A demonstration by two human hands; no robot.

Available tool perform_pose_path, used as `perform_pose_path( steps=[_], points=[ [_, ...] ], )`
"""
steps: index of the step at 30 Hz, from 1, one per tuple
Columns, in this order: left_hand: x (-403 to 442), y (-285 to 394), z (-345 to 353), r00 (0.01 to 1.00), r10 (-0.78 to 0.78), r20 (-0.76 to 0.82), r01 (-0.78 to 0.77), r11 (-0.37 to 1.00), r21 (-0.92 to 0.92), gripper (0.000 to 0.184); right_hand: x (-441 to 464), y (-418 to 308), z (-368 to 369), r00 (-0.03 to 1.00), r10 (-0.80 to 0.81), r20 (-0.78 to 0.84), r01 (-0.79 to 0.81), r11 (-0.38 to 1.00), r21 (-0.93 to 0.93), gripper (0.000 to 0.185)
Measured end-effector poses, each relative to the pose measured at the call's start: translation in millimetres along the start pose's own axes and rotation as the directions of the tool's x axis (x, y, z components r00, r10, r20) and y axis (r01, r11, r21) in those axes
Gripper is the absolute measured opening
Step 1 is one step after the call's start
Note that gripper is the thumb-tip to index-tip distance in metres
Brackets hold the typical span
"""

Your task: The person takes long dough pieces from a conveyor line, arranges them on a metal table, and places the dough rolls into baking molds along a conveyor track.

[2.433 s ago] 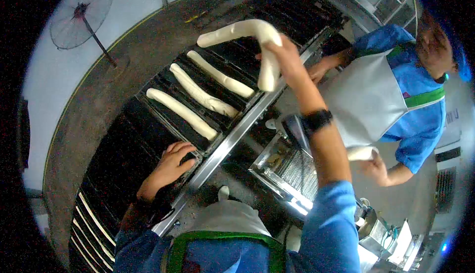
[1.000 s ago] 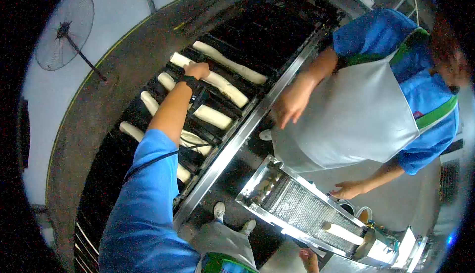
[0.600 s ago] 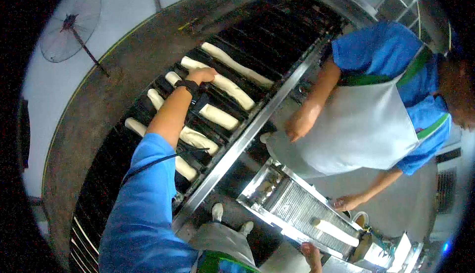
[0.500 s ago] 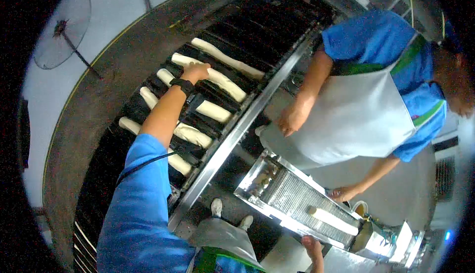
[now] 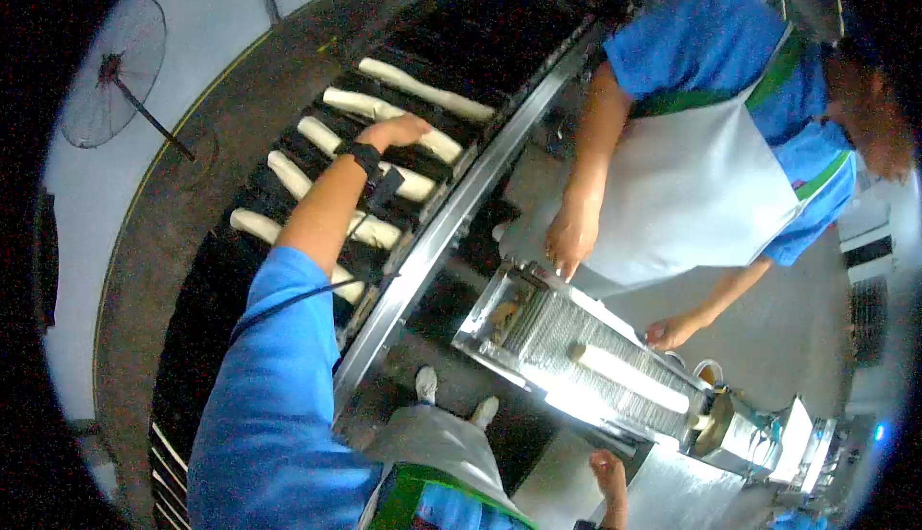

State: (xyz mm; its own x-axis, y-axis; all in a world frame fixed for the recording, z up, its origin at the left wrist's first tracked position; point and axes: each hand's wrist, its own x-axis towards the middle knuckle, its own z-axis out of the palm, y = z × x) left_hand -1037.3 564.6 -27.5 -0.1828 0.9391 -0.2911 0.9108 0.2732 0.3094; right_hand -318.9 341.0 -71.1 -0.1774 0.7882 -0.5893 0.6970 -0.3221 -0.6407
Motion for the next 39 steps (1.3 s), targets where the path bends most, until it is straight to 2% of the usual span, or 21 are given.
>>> perform_pose_path(
  steps=[1, 2, 4, 5, 6, 7, 9, 13, 14, 17, 19, 20, 23, 25, 27, 30, 31, 33, 36, 37, 39],
  points=[
    [4.3, -7.5, 10.3, 0.995, 0.098, 0.0, -0.098, 0.994, -0.055, 0.034, 9.3, 34.3, -7.8, 0.997, -0.07, 0.022, 0.072, 0.988, -0.138, 0.019],
    [-10.1, -1.2, 9.4, 0.997, 0.079, 0.0, -0.079, 0.994, -0.076, 0.035, 8.9, 29.1, -3.7, 1.0, 0.007, 0.011, -0.007, 1.0, 0.021, 0.022],
    [-39.5, 12.1, -4.0, 0.997, 0.083, -0.007, -0.083, 0.995, -0.059, 0.036, 18.6, 35.4, -6.4, 0.972, -0.214, 0.095, 0.229, 0.956, -0.181, 0.021],
    [-48.6, 11.8, -3.0, 0.995, 0.102, -0.018, -0.103, 0.995, -0.02, 0.036, 25.1, 45.8, -3.6, 0.983, -0.176, 0.046, 0.167, 0.973, 0.157, 0.019],
    [-52.9, 6.4, 2.7, 0.998, 0.067, -0.018, -0.069, 0.986, -0.152, 0.037, 23.8, 13.6, -3.5, 0.988, -0.11, 0.105, 0.097, 0.988, 0.118, 0.02],
    [-70.7, 9.2, 2.6, 0.987, 0.138, -0.079, -0.147, 0.982, -0.115, 0.037, 36.6, 23.3, -1.3, 0.964, -0.249, 0.093, 0.23, 0.957, 0.178, 0.019],
    [-112.4, 31.0, 5.7, 0.997, -0.002, -0.081, 0.004, 1.0, 0.017, 0.034, 54.8, 22.7, -10.6, 0.963, -0.219, 0.158, 0.249, 0.946, -0.207, 0.019],
    [-156.4, 42.5, 41.6, 0.968, -0.241, 0.074, 0.234, 0.968, 0.092, 0.032, 76.1, 8.6, -7.2, 0.924, -0.344, 0.166, 0.371, 0.913, -0.168, 0.02],
    [-167.7, 46.5, 53.5, 0.967, -0.256, -0.012, 0.256, 0.964, 0.066, 0.033, 85.8, 14.8, -7.8, 0.941, -0.302, 0.151, 0.309, 0.951, -0.021, 0.021],
    [-207.8, 75.3, 68.1, 0.956, -0.285, -0.077, 0.292, 0.949, 0.118, 0.035, 68.7, -22.1, -13.5, 0.91, -0.371, 0.187, 0.407, 0.885, -0.225, 0.026],
    [-220.2, 75.8, 86.0, 0.893, -0.244, -0.378, 0.247, 0.968, -0.041, 0.038, 68.1, -19.8, -24.1, 0.861, -0.472, 0.189, 0.507, 0.823, -0.256, 0.028],
    [-230.5, 79.6, 89.6, 0.872, -0.311, -0.378, 0.259, 0.948, -0.185, 0.042, 69.3, -17.9, -29.8, 0.861, -0.474, 0.184, 0.508, 0.824, -0.253, 0.028],
    [-259.6, 90.7, 95.6, 0.887, -0.281, -0.366, 0.212, 0.953, -0.217, 0.046, 64.0, -2.0, -46.6, 0.901, -0.395, 0.18, 0.433, 0.849, -0.304, 0.028],
    [-263.6, 71.5, 114.4, 0.89, -0.151, -0.431, 0.086, 0.982, -0.167, 0.046, 59.8, 6.7, -54.4, 0.944, -0.264, 0.199, 0.264, 0.964, 0.026, 0.02],
    [-277.9, 76.0, 118.1, 0.902, -0.095, -0.422, 0.067, 0.994, -0.082, 0.048, 75.1, 49.7, -59.2, 0.935, -0.339, 0.104, 0.354, 0.911, -0.21, 0.021],
    [-295.0, 81.3, 109.0, 0.935, -0.177, -0.307, 0.167, 0.984, -0.058, 0.049, 56.5, 55.7, -70.7, 0.907, -0.42, 0.007, 0.398, 0.855, -0.333, 0.019],
    [-296.1, 74.8, 111.0, 0.943, -0.166, -0.288, 0.154, 0.986, -0.062, 0.049, 53.9, 60.3, -74.1, 0.904, -0.428, -0.014, 0.411, 0.877, -0.248, 0.022],
    [-303.1, 68.0, 105.3, 0.948, -0.213, -0.234, 0.206, 0.977, -0.056, 0.048, 33.4, 58.0, -89.1, 0.939, -0.34, -0.054, 0.304, 0.893, -0.331, 0.024],
    [-301.9, 83.4, 91.7, 0.9, -0.383, -0.209, 0.398, 0.917, 0.03, 0.038, 15.7, 96.2, -103.1, 0.966, -0.192, -0.171, 0.173, 0.978, -0.12, 0.023],
    [-301.2, 95.6, 93.5, 0.896, -0.327, -0.301, 0.376, 0.918, 0.123, 0.033, 12.9, 109.9, -107.2, 0.967, -0.171, -0.19, 0.153, 0.983, -0.105, 0.023],
    [-294.6, 111.6, 89.1, 0.935, -0.185, -0.304, 0.191, 0.982, -0.009, 0.029, 5.6, 132.7, -118.9, 0.961, -0.171, -0.219, 0.131, 0.974, -0.183, 0.023]
  ],
)
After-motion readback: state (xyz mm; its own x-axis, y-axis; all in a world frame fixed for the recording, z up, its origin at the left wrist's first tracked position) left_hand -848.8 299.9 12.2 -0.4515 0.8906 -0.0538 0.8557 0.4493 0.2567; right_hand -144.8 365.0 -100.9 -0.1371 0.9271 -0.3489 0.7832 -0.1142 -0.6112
